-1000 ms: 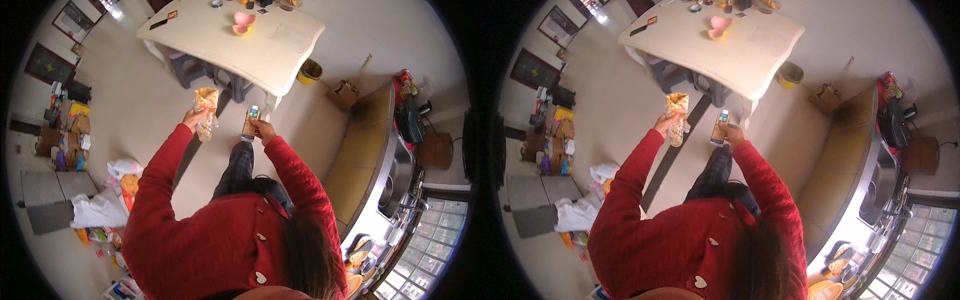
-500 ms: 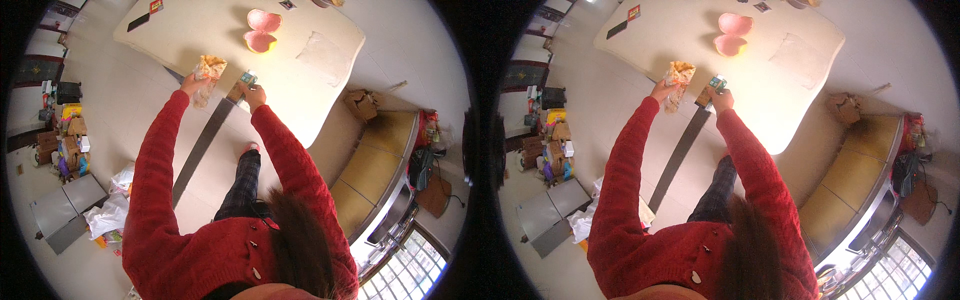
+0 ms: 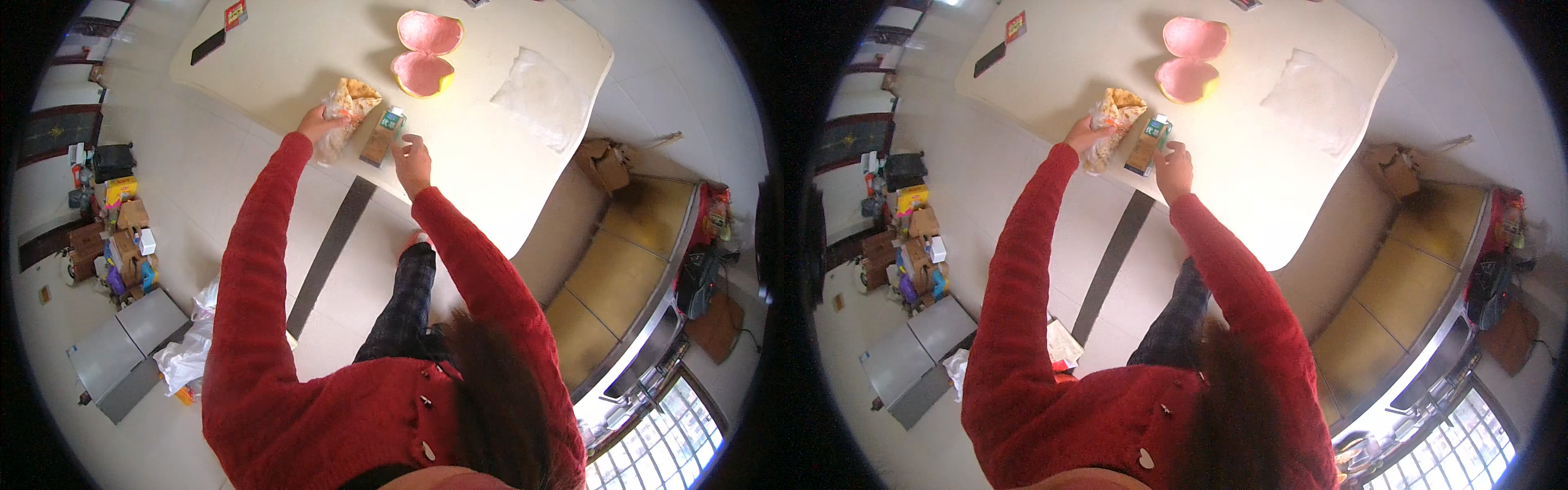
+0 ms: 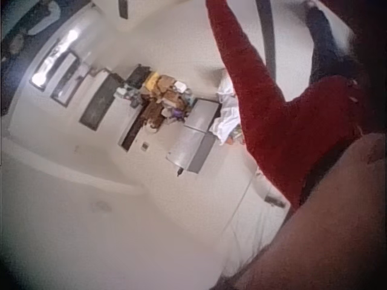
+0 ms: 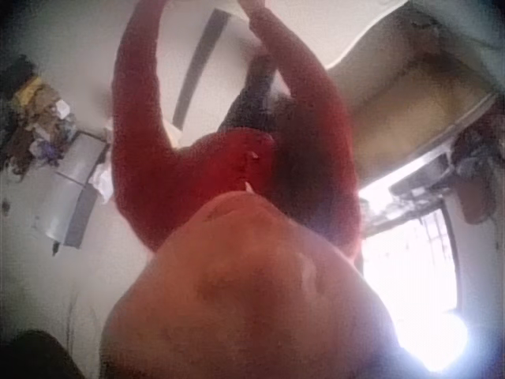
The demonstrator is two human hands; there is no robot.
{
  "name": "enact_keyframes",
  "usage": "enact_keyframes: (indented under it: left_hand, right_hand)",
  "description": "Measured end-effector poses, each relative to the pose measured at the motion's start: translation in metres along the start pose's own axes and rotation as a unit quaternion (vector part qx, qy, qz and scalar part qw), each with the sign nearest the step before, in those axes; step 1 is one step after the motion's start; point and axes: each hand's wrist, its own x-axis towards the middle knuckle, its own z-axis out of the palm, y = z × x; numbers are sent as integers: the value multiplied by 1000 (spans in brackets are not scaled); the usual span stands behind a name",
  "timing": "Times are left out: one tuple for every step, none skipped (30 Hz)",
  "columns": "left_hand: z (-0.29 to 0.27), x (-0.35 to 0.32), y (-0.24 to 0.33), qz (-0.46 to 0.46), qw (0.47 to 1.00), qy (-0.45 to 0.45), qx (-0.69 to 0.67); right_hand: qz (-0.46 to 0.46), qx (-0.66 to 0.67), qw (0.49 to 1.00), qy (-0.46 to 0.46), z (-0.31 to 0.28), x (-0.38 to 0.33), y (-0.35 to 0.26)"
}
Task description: The person places a carton into a pot on the stove, then moves to an electric skillet to scoop cooked filling onto a flatbread. They fold the flatbread into a wrap and place it into a paper bag.
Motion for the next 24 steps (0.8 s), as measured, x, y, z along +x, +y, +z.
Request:
enact_keyframes:
  left_hand:
    - [1,1,-2,7,1000,-6,-23]
    - [1,4,-4,7,999,-12,-42]
    - [3,7,-6,14,998,-22,-63]
    - [4,10,-8,22,999,-12,-36]
    - [5,13,-9,36,999,-5,-12]
    - [6,14,-11,41,999,3,14]
    - [7,15,-12,68,982,58,167]
    - [8,16,-13,85,937,114,318]
    - [7,16,-14,101,867,170,458]
    - [5,16,-16,106,898,165,394]
    - [2,16,-19,111,925,155,329]
    - [-2,18,-22,128,945,150,262]
    - [-9,18,-27,111,978,123,128]
    - [-7,24,-32,97,992,75,-6]
    - [-14,25,-38,107,991,17,-72]
    - [-24,33,-37,50,998,-9,-44]
    - [-29,37,-38,136,990,23,2]
    - [-33,37,-37,118,988,82,-60]
    - [-38,38,-31,153,974,158,-50]
    - [-41,34,-22,127,959,250,-32]
    - [-39,28,-9,114,949,291,-33]
    - [-33,20,9,138,932,334,-19]
    - [-16,6,23,186,908,374,-32]
    - [1,-1,55,222,900,376,-2]
  right_hand:
    - [5,42,999,-20,-9,-6,3]
    - [50,83,994,-44,-19,-9,5]
    - [39,122,991,-41,-31,-16,7]
    - [71,159,984,-43,-44,-26,9]
    - [88,201,975,-45,-57,-36,10]
    - [98,208,972,-40,-69,-46,11]
    - [108,204,972,-37,-84,-56,14]
    - [99,207,973,-35,-99,-66,18]
    - [97,216,971,-30,-115,-77,25]
    - [96,220,971,-21,-132,-91,33]
    - [93,209,973,-12,-152,-105,45]
    - [97,194,976,6,-173,-121,57]
    - [126,197,972,29,-191,-138,71]
    - [163,191,965,70,-211,-157,85]
    - [167,195,962,89,-232,-178,101]
    - [193,185,957,115,-253,-202,116]
    - [205,203,946,148,-271,-228,131]
    - [233,221,930,176,-291,-254,144]
    - [232,240,920,206,-309,-281,155]
    - [258,253,902,236,-326,-307,165]
    - [256,295,879,274,-340,-334,173]
    - [239,307,865,317,-354,-359,179]
    - [241,325,843,355,-364,-385,186]
    - [244,350,817,388,-370,-406,192]
